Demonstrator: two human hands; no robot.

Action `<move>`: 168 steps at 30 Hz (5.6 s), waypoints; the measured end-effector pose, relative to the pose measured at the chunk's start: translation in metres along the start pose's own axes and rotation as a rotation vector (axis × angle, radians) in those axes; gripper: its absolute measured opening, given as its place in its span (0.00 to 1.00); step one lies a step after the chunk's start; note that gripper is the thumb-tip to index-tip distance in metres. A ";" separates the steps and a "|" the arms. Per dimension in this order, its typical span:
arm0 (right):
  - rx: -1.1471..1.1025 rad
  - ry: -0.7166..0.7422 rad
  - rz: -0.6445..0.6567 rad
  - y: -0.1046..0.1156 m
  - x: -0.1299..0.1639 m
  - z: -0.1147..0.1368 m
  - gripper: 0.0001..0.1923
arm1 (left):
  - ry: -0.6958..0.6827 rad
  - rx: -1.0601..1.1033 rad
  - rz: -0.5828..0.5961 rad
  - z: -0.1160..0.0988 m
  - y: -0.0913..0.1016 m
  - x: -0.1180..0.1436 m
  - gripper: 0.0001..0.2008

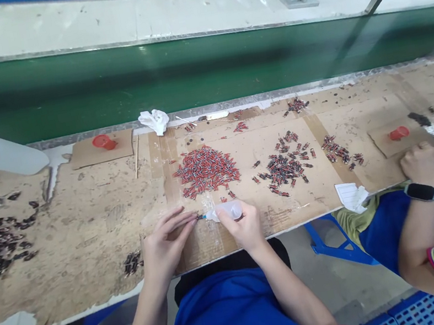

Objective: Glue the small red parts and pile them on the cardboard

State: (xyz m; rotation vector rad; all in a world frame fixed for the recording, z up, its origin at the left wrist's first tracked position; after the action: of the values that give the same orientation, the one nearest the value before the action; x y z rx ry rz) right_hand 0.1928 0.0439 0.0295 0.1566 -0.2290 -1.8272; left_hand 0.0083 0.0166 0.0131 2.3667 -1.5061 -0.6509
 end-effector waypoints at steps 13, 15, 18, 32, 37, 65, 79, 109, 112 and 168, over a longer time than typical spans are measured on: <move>-0.063 -0.004 -0.078 0.003 0.000 -0.001 0.09 | -0.054 -0.015 -0.022 0.007 -0.001 0.002 0.08; -0.092 0.007 -0.091 0.005 0.001 0.000 0.10 | -0.013 0.006 -0.052 0.008 0.001 0.002 0.08; -0.039 0.106 -0.049 0.004 0.006 0.003 0.12 | 0.109 0.035 -0.153 0.013 0.011 0.001 0.09; 0.508 0.452 -0.107 -0.007 -0.024 0.013 0.09 | 0.411 0.300 -0.286 -0.002 0.025 -0.001 0.12; 0.625 0.368 -0.109 0.024 -0.036 0.006 0.08 | 0.392 0.341 -0.190 -0.010 0.016 0.006 0.10; 0.501 0.408 0.094 0.009 -0.018 -0.005 0.02 | 0.292 0.400 -0.084 -0.024 0.001 0.013 0.13; -0.081 0.050 0.044 0.009 0.010 0.024 0.06 | 0.176 0.252 0.048 -0.041 -0.005 0.014 0.12; -0.164 0.184 0.105 -0.002 0.021 0.029 0.07 | 0.231 0.373 0.077 -0.058 -0.004 0.011 0.09; -0.176 0.143 0.068 0.003 0.021 0.030 0.06 | 0.187 0.366 0.094 -0.063 -0.012 0.013 0.08; -0.195 -0.114 -0.046 -0.015 0.012 0.001 0.13 | -0.325 -0.347 -0.103 0.001 0.016 0.020 0.10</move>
State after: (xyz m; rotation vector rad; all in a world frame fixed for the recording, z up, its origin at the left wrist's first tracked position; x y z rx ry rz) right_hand 0.1757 0.0363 0.0273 -0.0791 -0.1265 -1.8944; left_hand 0.0026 -0.0080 0.0146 2.1535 -1.2610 -1.2611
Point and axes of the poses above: each hand's wrist, its own x-axis away from the middle knuckle, its own y-axis out of the back of the hand, z = x × y, the point moved 1 cm from there along -x, towards the middle knuckle, and after that the axes turned 13 degrees about -z, right-handed, at the moved point
